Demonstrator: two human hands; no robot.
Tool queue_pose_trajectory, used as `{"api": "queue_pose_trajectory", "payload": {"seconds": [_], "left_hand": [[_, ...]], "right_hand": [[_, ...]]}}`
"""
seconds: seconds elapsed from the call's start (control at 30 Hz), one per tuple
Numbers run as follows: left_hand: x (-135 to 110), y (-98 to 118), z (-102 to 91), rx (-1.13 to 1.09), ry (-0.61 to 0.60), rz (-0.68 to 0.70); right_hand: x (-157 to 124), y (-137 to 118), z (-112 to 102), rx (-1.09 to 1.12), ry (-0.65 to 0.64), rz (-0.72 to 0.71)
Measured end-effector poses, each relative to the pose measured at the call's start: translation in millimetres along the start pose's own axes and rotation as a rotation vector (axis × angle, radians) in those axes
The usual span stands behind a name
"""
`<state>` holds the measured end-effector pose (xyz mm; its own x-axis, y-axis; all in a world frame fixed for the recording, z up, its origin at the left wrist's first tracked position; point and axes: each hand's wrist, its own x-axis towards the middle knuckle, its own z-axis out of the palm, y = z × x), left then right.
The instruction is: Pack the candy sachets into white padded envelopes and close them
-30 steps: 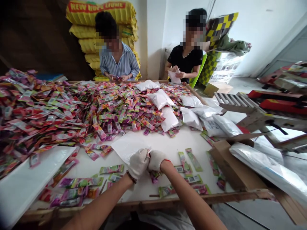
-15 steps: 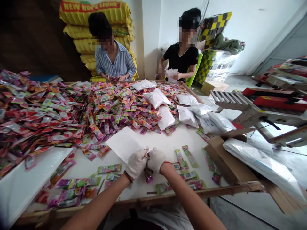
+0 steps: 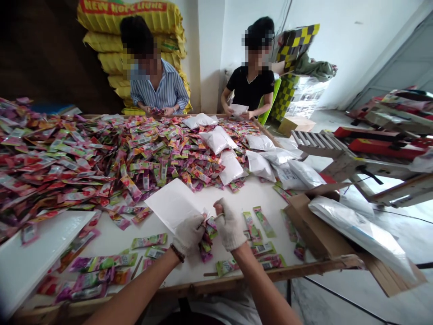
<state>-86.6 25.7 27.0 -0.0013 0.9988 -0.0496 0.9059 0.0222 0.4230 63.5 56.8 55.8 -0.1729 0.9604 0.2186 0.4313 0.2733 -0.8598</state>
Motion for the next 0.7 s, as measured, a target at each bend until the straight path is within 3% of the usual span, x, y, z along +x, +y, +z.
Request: {"api": "queue_pose_trajectory", "payload": {"seconds": [0.13, 0.23, 0.3, 0.37, 0.47, 0.53, 0.63, 0.7], "left_hand": [[-0.7, -2.6, 0.1, -0.085, -0.004, 0.01], [-0.4, -4.5, -0.2, -0.099, 0.035, 0.011], [2.5, -6.8, -1.0, -0.141, 0.048, 0.003], [6.9, -10.3, -2.7, -0.243, 0.011, -0.014], [11.9, -15.7, -5.4, -0.439, -0.075, -0.01], [12.0, -17.3, -5.9, -0.493, -0.077, -0.005], [9.6, -16.2, -4.4, -0.435, -0.012, -0.017], [8.9, -15.5, -2.6, -0.399, 0.004, -0.028]], "right_hand": [[2.9, -23.9, 24.3, 0.164, 0.061, -0.07], [1.5, -39.9, 16.9, 0.512, 0.197, -0.002], [-1.5, -38.9, 7.4, 0.597, 0.243, 0.037], [-8.6, -26.3, 1.3, 0.385, 0.162, 0.019], [-25.0, 0.1, -1.1, -0.141, -0.095, -0.018], [-34.6, 9.4, -2.9, -0.33, -0.218, 0.053], [-41.0, 3.5, -11.0, -0.26, -0.312, 0.182], [-41.8, -6.8, -19.1, -0.173, -0.296, 0.192]]}}
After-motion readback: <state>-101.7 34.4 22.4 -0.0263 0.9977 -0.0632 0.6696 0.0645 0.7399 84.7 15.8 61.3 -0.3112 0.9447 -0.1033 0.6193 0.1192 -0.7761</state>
